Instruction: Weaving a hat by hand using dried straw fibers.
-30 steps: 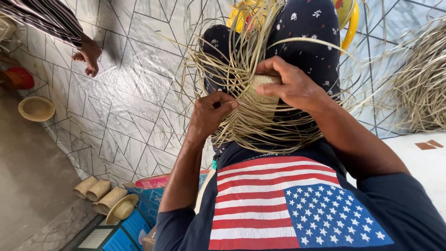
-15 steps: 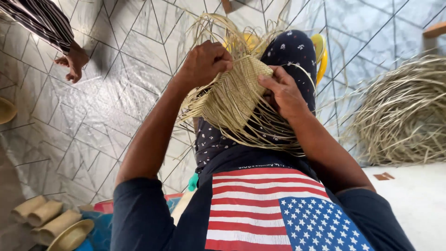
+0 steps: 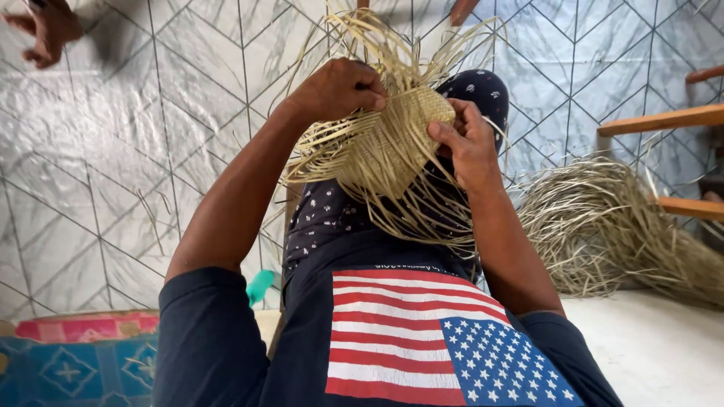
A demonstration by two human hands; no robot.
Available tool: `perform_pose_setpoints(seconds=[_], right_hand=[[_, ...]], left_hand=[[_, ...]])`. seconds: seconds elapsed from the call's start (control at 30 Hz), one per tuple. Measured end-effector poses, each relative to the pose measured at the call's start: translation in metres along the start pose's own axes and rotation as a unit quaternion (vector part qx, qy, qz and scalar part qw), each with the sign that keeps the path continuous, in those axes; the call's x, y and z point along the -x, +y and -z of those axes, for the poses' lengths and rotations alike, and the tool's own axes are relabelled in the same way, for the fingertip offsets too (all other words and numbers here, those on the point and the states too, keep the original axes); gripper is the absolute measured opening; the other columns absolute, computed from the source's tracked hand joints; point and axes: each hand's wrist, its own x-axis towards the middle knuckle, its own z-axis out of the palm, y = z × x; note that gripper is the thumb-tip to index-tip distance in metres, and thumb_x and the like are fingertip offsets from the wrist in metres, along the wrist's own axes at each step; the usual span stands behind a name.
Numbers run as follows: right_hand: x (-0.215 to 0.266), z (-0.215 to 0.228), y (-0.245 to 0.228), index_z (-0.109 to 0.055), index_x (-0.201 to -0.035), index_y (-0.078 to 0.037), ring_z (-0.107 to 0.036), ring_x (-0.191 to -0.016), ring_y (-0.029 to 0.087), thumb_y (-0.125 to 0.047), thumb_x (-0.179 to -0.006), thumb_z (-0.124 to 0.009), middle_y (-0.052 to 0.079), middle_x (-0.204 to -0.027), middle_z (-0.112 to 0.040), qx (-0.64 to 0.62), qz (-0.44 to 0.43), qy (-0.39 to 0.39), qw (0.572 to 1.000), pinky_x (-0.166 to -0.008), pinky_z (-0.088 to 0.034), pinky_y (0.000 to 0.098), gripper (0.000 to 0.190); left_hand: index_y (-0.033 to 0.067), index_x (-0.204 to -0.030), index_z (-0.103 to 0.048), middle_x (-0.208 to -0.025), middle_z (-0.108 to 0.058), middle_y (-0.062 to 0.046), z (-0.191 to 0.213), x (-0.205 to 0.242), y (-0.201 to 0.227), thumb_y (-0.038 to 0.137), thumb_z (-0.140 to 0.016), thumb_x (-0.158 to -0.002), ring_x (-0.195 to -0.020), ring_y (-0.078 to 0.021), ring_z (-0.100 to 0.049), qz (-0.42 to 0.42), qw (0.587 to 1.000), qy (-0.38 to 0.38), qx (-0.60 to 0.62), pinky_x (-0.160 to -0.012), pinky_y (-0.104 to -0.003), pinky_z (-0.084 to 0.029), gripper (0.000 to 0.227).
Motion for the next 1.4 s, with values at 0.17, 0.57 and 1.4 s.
perform_pose_setpoints(seconds=[0.17, 0.57, 1.4], right_hand=[[-0.011, 0.005, 0.012, -0.052, -0.118, 0.002, -0.058, -0.081, 0.012, -0.007, -0.082, -0.067, 0.008, -0.099, -0.061, -0.073, -0.048, -0.001, 0.996, -0.073, -0.049, 0.0204, 0.040], [-0.002, -0.005, 0.029, -0.044, -0.127, 0.006, -0.059, -0.095, 0.024, 0.006, -0.074, -0.060, 0.018, -0.112, -0.057, -0.168, -0.079, 0.005, 0.983, -0.087, -0.050, 0.0298, 0.056], [0.088, 0.007, 0.078, -0.058, -0.094, 0.000, -0.054, -0.095, 0.042, -0.036, -0.081, -0.069, 0.025, -0.106, -0.053, 0.301, 0.481, -0.070, 0.820, -0.077, -0.049, 0.0504, 0.040]], left_hand=[[0.0092, -0.088, -0.074, -0.074, -0.071, 0.000, -0.006, -0.005, -0.009, 0.015, -0.073, -0.077, -0.052, -0.0084, -0.057, 0.028, 0.999, 0.027, 0.032, -0.055, -0.023, -0.046, 0.012], [0.0048, -0.080, -0.066, -0.070, -0.063, -0.004, -0.018, 0.008, -0.006, 0.008, -0.067, -0.083, -0.051, -0.0104, -0.053, -0.034, 0.990, 0.111, 0.082, -0.044, -0.022, -0.043, 0.005], [0.0262, -0.107, -0.063, -0.106, -0.060, 0.014, -0.101, 0.195, 0.028, 0.038, -0.035, -0.101, -0.095, -0.0098, -0.051, -0.192, 0.970, 0.116, -0.098, -0.083, -0.020, -0.043, 0.030]])
